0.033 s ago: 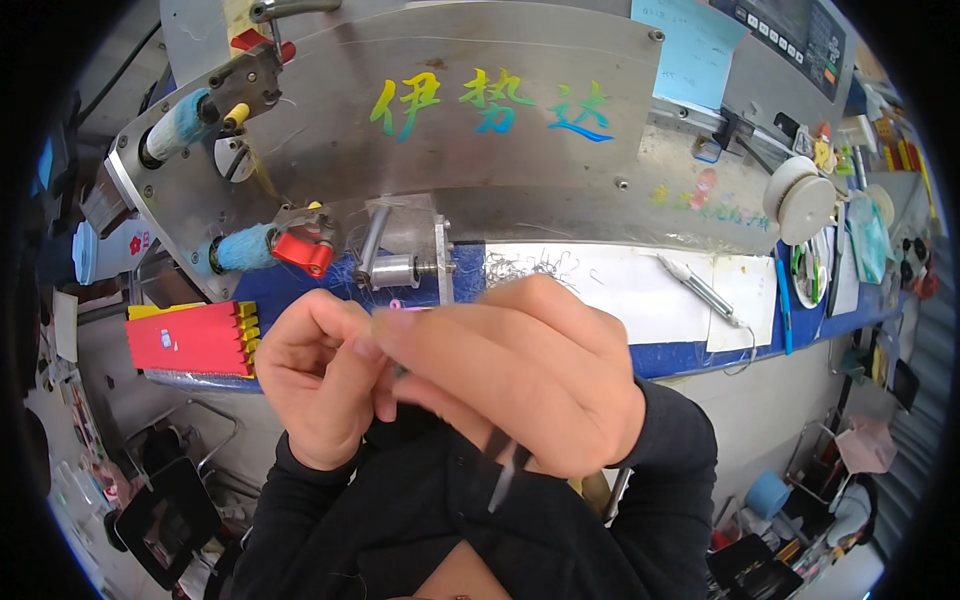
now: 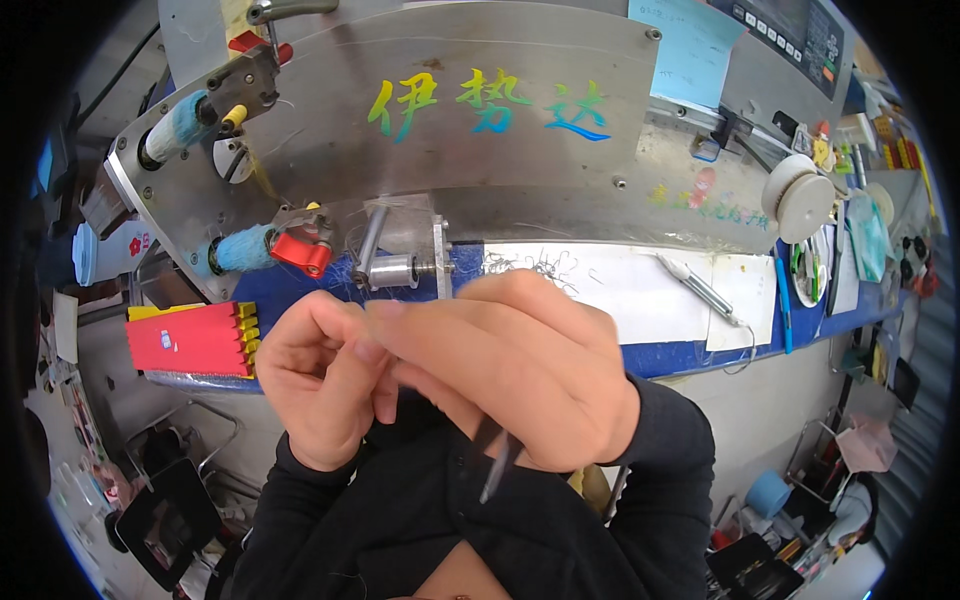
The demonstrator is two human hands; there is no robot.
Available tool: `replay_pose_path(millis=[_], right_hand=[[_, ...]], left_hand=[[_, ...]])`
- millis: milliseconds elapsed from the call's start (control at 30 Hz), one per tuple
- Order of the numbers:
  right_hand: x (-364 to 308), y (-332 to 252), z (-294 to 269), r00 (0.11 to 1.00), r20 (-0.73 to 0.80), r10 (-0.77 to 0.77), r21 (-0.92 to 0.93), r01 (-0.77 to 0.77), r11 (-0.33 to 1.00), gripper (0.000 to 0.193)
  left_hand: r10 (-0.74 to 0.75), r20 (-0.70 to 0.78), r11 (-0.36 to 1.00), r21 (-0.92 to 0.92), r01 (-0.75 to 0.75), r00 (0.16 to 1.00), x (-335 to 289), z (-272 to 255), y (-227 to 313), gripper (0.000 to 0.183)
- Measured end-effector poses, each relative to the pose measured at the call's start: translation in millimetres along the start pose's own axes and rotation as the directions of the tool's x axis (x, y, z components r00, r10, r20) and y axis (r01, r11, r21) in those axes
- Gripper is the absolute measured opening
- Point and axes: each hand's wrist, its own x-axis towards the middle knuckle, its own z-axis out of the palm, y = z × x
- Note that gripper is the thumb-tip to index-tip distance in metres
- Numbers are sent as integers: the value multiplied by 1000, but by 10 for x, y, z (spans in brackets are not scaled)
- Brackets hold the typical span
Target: The person assembles small electronic components using a soldering iron, tweezers, and a utility knife. They repeatedly solder wires to a small circuit, trim excess wire, and inspect the connections. The person handles multiple components one at a time and uses tools to manipulate and cut the parts.
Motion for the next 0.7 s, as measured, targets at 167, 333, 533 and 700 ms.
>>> replay_pose_path(millis=[167, 333, 533, 700], right_hand=[[-53, 68, 72, 997, 18, 76, 253, -78, 964, 44], [-93, 96, 45, 993, 26, 115, 391, -116, 913, 39], [-120, 213, 70, 990, -11, -140, 450, 130, 883, 35], [-172, 260, 92, 993, -68, -94, 542, 116, 832, 25]], left_hand=[[37, 32, 999, -36, -36, 999, 15, 25, -8, 8], [561, 352, 519, 555, -650, 749, 157, -56, -75, 14], [281, 241, 943, 108, -314, 929, 37, -76, -197, 6], [215, 272, 975, -123, -187, 938, 77, -46, -329, 8]])
